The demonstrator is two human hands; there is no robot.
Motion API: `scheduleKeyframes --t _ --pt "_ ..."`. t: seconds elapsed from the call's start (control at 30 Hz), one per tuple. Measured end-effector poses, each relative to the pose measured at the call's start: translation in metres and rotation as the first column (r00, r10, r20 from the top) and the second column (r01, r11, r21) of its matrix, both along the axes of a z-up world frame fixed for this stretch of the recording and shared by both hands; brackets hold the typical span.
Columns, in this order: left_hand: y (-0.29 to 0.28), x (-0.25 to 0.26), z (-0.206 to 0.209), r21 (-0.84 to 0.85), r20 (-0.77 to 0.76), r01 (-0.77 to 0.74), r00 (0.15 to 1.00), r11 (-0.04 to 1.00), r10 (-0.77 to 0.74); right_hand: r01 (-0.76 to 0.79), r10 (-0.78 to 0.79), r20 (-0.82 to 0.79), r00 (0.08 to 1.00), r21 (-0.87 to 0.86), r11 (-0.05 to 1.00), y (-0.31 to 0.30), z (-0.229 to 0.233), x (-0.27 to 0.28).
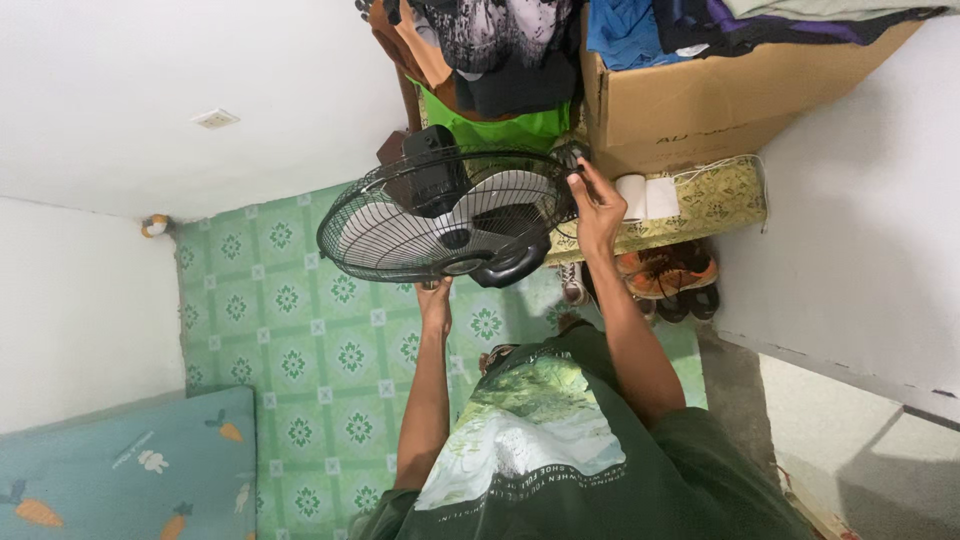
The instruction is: The person assembles an electric fan by attaching the front cage, inserting the fan blades, securing the blade nut, and attaching the rear cage. The person handles the fan motor, blades, and cages by hand.
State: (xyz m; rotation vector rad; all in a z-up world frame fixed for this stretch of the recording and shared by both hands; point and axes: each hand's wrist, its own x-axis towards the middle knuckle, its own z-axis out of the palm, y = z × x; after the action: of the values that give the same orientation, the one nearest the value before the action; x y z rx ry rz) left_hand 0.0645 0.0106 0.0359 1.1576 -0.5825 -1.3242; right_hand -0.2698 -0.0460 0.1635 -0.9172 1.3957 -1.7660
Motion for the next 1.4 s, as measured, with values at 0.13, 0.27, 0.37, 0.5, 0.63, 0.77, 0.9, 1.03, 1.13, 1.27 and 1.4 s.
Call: scheduleKeyframes --t 0.13,0.27,0.37,0.5,0.63,0.77,0.9,1.03,1.13,1.27,1.4 --pt "0.000 -0.002 -0.001 -0.021 0.004 0.004 1.000 1.000 -0.004 0.061 -0.055 -0.102 0.993 0.060 0.996 0.003 0.011 0.010" --pt "0.002 -0.002 -0.002 -0.043 -0.002 0.003 1.000 0.999 -0.003 0.079 -0.067 -0.091 0.994 0.141 0.987 0.002 0.025 0.016" --pt "0.003 -0.002 -0.002 -0.010 0.025 0.006 1.000 1.000 -0.006 0.050 -0.040 -0.094 0.995 0.106 0.993 0.002 0.032 0.013" --pt "0.001 -0.001 -0.001 -0.036 0.021 0.007 1.000 0.999 -0.006 0.031 -0.025 -0.223 0.974 0.022 0.999 0.002 0.035 0.011" --pt "0.006 0.000 -0.003 -0.032 0.023 0.008 1.000 0.999 -0.008 0.004 0.007 -0.315 0.949 0.033 0.999 0.004 0.027 0.010" --pt "0.004 0.000 -0.003 0.028 0.047 0.007 0.999 1.000 -0.008 -0.057 0.046 -0.406 0.913 -0.016 0.998 -0.001 0.022 0.001" --pt "0.004 0.001 -0.003 0.039 0.039 0.005 0.999 0.999 -0.007 -0.104 0.092 -0.552 0.829 0.008 0.994 -0.001 0.024 -0.009" --pt "0.004 0.000 -0.005 0.021 0.061 0.023 0.998 1.000 -0.024 -0.141 0.058 -0.742 0.668 -0.049 0.989 -0.001 0.035 -0.021" --pt "0.004 0.000 -0.007 0.023 0.057 0.011 0.998 1.000 -0.012 -0.203 0.027 -0.845 0.535 -0.097 0.974 -0.002 0.046 -0.029" --pt "0.003 -0.001 -0.010 -0.001 0.032 0.006 0.999 1.000 -0.006 -0.284 0.052 -0.881 0.470 -0.095 0.954 -0.003 0.051 -0.039" --pt "0.004 -0.001 -0.012 -0.007 0.035 -0.011 0.999 1.000 0.011 -0.348 0.275 -0.675 0.685 0.028 0.937 -0.002 0.041 -0.041"
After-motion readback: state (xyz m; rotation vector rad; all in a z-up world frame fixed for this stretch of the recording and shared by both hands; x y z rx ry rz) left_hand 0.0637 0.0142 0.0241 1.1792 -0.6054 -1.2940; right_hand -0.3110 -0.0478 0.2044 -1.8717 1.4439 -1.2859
